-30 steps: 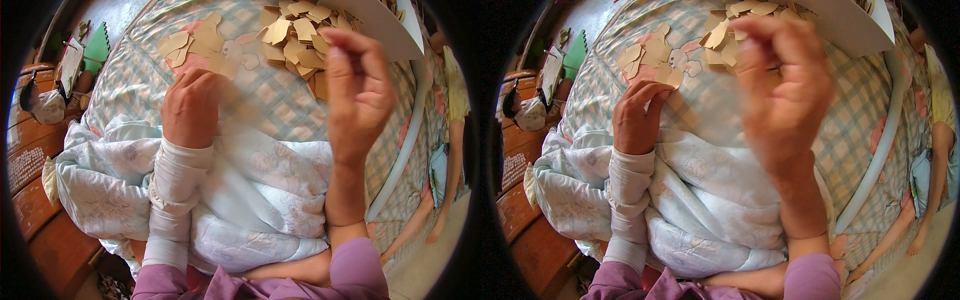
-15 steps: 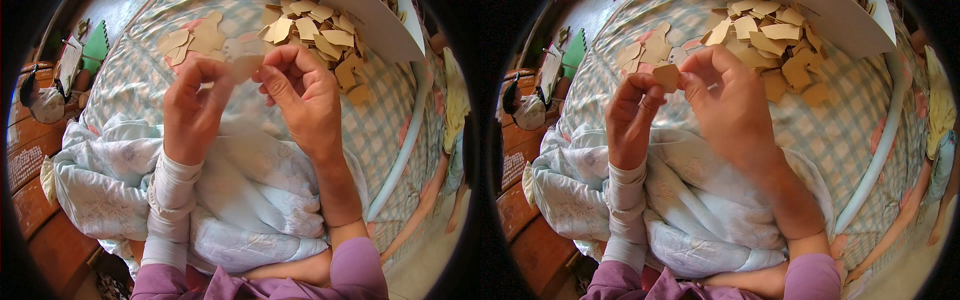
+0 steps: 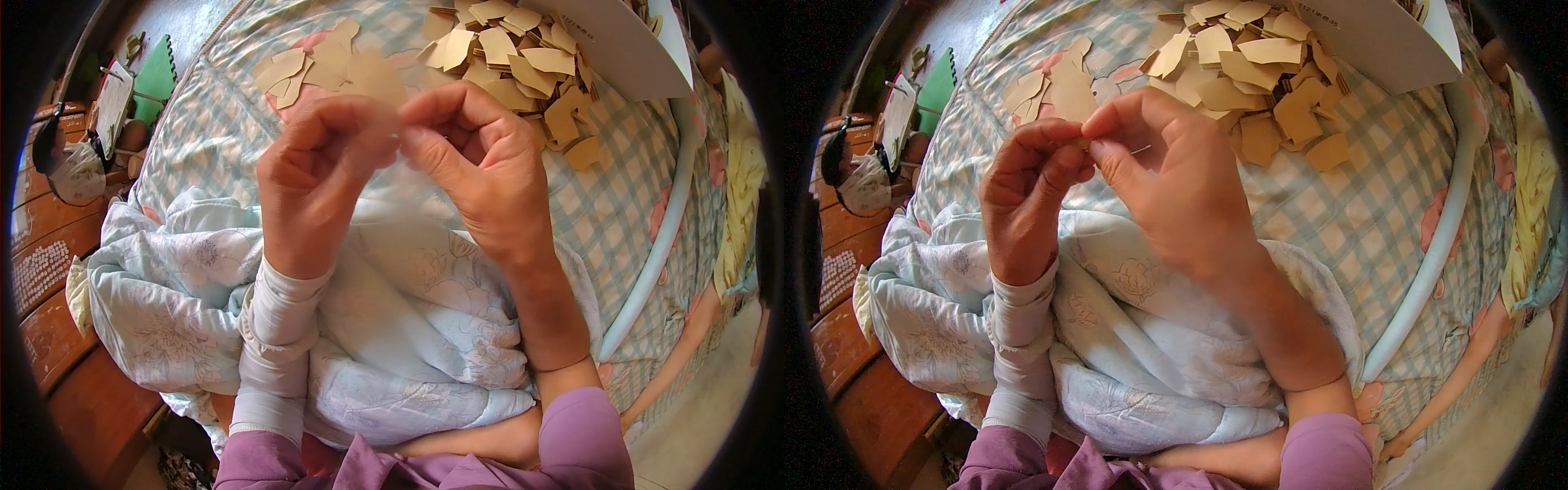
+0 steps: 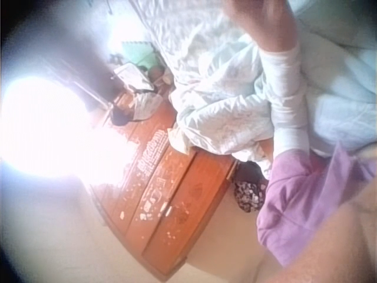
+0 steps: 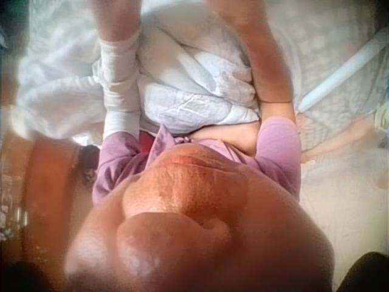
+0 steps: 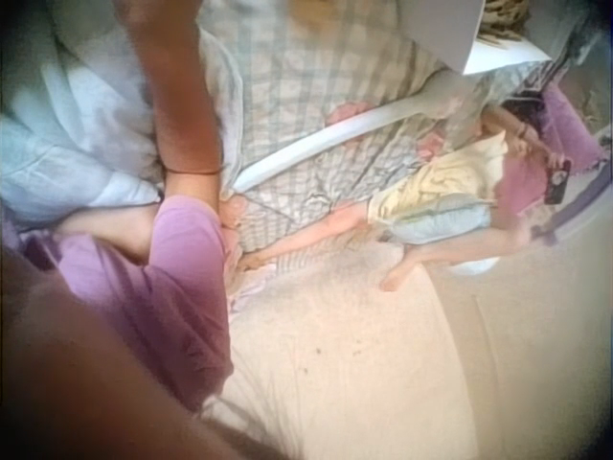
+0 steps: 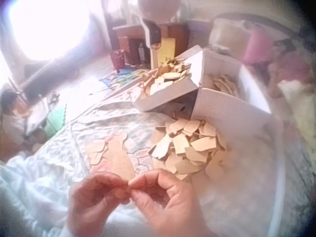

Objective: The person picks up paper shapes one by one from a pile and places them into a cardboard box.

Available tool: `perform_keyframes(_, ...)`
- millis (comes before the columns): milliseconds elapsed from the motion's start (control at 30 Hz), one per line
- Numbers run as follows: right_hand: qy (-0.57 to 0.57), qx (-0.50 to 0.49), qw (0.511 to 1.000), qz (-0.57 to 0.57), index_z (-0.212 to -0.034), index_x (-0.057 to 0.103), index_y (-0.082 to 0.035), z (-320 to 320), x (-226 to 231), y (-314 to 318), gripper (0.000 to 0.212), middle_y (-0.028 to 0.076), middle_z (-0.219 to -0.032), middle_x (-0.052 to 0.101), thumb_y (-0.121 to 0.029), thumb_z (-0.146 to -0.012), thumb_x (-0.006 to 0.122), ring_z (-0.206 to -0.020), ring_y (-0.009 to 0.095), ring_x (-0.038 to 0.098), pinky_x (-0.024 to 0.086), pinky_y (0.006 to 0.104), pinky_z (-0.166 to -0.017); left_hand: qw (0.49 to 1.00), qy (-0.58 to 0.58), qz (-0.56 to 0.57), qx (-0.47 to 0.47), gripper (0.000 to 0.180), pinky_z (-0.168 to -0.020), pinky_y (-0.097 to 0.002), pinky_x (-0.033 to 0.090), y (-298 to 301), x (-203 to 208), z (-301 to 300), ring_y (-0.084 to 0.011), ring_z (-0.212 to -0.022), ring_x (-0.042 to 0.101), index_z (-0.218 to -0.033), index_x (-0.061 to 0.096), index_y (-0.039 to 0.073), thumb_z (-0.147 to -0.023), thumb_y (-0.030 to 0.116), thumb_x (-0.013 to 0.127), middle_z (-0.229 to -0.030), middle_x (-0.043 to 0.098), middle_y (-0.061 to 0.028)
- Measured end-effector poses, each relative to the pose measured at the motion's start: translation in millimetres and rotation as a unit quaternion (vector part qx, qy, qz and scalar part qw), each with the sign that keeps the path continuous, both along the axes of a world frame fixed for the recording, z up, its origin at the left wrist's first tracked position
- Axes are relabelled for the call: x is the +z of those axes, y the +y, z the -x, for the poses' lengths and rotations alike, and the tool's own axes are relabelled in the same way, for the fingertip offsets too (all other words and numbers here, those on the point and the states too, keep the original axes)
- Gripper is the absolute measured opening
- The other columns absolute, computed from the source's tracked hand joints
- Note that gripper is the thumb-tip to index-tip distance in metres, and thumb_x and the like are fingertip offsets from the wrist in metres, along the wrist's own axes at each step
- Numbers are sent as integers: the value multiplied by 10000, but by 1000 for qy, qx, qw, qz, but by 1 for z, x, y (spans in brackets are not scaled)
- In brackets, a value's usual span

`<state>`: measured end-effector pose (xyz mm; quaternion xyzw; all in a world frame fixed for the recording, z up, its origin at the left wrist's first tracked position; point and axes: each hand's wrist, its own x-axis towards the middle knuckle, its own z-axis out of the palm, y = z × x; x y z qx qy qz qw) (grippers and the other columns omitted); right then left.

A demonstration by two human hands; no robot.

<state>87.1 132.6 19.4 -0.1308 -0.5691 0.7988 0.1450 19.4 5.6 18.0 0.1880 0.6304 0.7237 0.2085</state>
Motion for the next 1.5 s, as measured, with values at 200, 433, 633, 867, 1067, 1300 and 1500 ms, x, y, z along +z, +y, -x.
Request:
perform_keyframes(200, -2, -21, 998, -61, -899, 588, 22, 1, -3, -1, 79, 64, -800, 640, 18, -820, 581, -743, 111, 614, 493, 244, -706, 992, 105, 70, 31, 135, -737, -210, 463, 0, 1, -6, -97, -822, 569, -940, 561, -42, -810, -65, 590, -895, 595, -44)
perform_keyframes(433, 48, -83, 990, -104, -903, 602, 9, -1, -4, -13, 93, 64, -806, 638, 18, -810, 594, -723, 111, 609, 484, 237, -696, 986, 136, -12, 97, 100, -695, -203, 473, 9, 1, -15, -88, -793, 574, -884, 578, -35, -793, -71, 604, -865, 605, -45)
perform_keyframes(633, 43, -95, 986, -133, -913, 601, 9, -3, -2, -14, 111, 55, -856, 621, 28, -804, 611, -750, 99, 591, 474, 221, -708, 937, 292, 138, 130, 165, -717, -207, 468, 1, -2, -12, -92, -820, 558, -936, 576, -2, -792, -83, 593, -908, 585, -37)
perform_keyframes(867, 50, -74, 969, -231, -916, 587, 17, -4, -5, -13, 95, 32, -887, 603, 50, -827, 586, -798, 69, 571, 470, 203, -751, 972, 212, 59, 86, 150, -742, -194, 450, 1, 0, -11, -90, -846, 548, -931, 557, -1, -805, -77, 590, -924, 553, -18)
perform_keyframes(1067, 93, -139, 970, -177, -873, 603, -15, 0, -15, -13, 108, 91, -772, 615, 24, -773, 616, -676, 176, 615, 485, 259, -635, 985, 154, 4, 78, 132, -741, -199, 446, 5, -3, -12, -94, -863, 544, -932, 536, -30, -818, -82, 579, -938, 543, -34)
perform_keyframes(1300, 13, -94, 994, -62, -849, 595, -4, -1, -4, -14, 65, 57, -761, 627, 9, -791, 620, -678, 113, 609, 482, 231, -652, 994, 104, 0, 40, 144, -738, -190, 431, 1, -1, -7, -86, -831, 535, -945, 524, -35, -821, -100, 557, -908, 537, -40)
perform_keyframes(1500, 10, -95, 995, -37, -845, 596, -6, 0, -7, -12, 53, 47, -769, 634, -6, -797, 619, -687, 99, 611, 481, 228, -658, 994, 98, -2, 43, 127, -743, -189, 435, 3, -1, -8, -83, -825, 530, -929, 544, -41, -818, -104, 548, -902, 535, -32)
